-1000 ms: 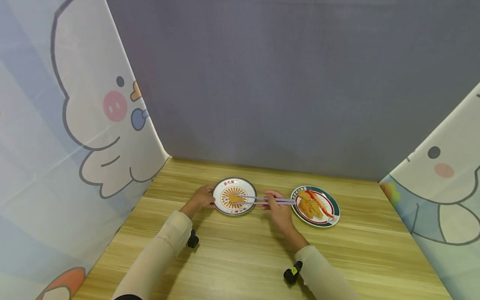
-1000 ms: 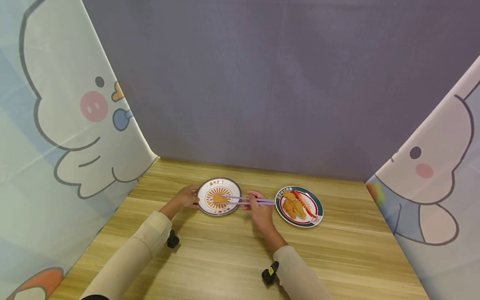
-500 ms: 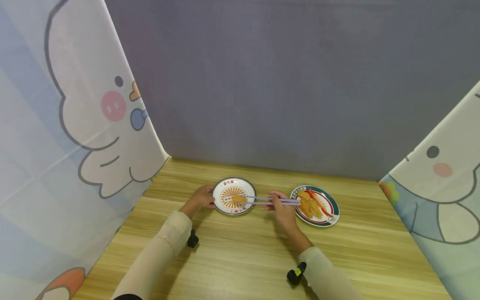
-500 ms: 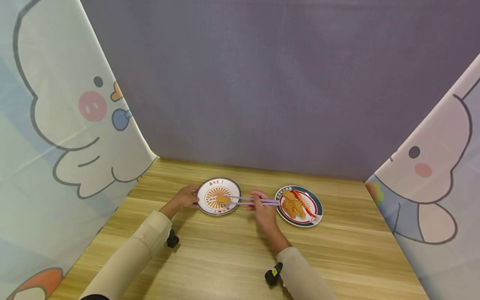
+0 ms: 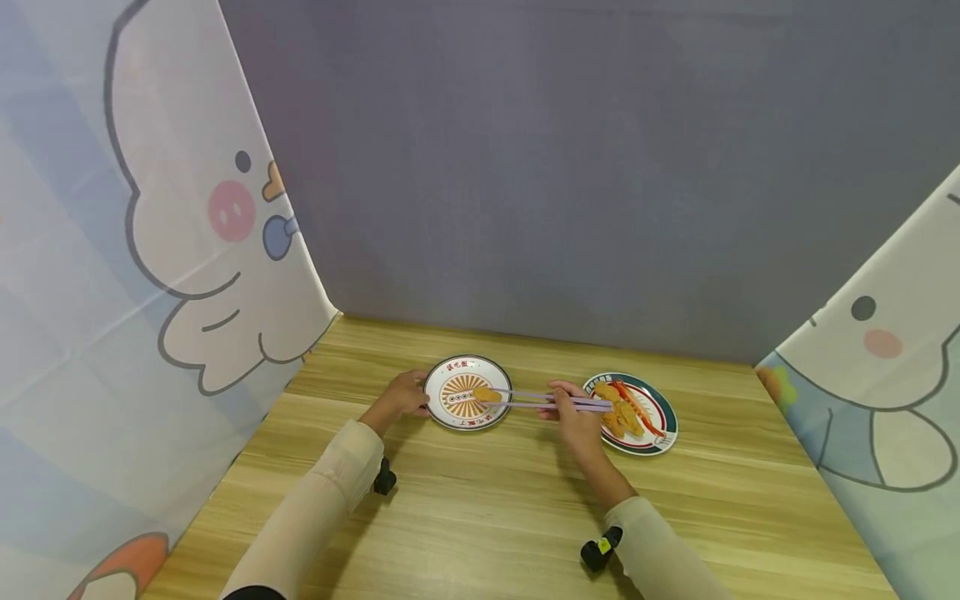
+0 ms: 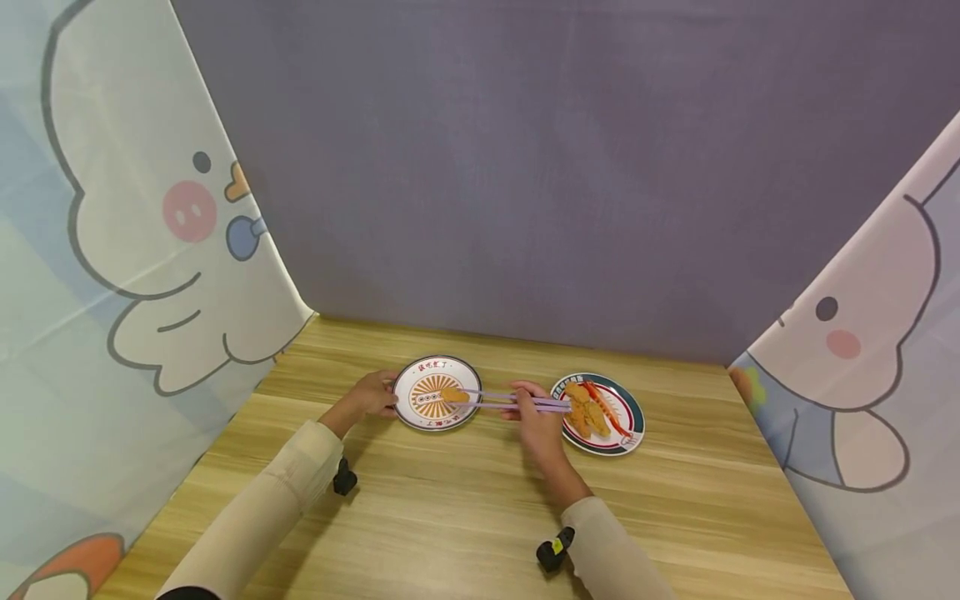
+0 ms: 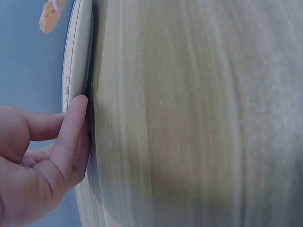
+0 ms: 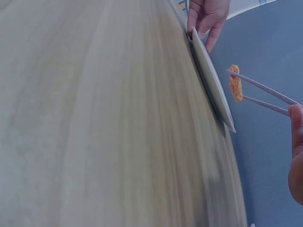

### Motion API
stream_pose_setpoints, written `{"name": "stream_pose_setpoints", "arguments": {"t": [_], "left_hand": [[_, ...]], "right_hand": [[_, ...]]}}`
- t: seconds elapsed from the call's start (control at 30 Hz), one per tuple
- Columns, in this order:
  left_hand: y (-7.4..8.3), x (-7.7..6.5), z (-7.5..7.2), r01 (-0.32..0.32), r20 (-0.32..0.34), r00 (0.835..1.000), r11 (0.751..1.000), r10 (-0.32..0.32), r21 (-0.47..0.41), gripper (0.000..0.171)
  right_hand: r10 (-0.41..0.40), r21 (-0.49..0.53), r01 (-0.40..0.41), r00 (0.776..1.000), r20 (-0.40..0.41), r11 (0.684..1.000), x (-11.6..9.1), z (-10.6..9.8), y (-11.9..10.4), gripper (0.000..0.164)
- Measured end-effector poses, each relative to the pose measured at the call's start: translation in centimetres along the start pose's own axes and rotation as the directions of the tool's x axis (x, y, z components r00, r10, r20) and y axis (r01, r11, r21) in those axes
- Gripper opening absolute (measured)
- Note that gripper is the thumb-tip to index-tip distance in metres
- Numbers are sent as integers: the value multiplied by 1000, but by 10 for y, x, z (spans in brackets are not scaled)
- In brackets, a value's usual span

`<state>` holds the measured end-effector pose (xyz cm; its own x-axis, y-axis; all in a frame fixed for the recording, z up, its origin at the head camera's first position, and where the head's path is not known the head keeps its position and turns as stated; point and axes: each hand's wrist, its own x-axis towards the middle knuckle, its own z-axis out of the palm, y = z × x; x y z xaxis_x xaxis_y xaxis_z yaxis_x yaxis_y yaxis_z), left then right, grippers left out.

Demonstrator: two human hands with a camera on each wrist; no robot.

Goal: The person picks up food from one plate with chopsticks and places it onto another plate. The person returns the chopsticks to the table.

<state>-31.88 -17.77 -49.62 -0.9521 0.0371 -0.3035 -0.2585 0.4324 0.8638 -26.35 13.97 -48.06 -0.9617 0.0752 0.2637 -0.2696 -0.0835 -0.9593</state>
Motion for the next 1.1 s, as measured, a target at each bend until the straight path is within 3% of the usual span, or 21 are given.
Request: {"name": "stream_pose_setpoints", "arguments": {"t": [0.23, 0.67, 1.1], "left_hand": [[0, 0, 1, 8, 9, 1000, 999, -8, -37, 64], [1, -1, 0, 18, 11, 1000, 999, -18, -30, 64], [1, -2, 0, 11, 4, 1000, 1000, -11, -17, 63]], "right_hand": [[13, 43, -12, 999, -32, 999, 6, -12, 8, 26], [31, 92, -23, 996, -86, 996, 8, -27, 5, 17], [-48, 140, 64, 992, -116, 988, 8, -42, -4, 22]]}}
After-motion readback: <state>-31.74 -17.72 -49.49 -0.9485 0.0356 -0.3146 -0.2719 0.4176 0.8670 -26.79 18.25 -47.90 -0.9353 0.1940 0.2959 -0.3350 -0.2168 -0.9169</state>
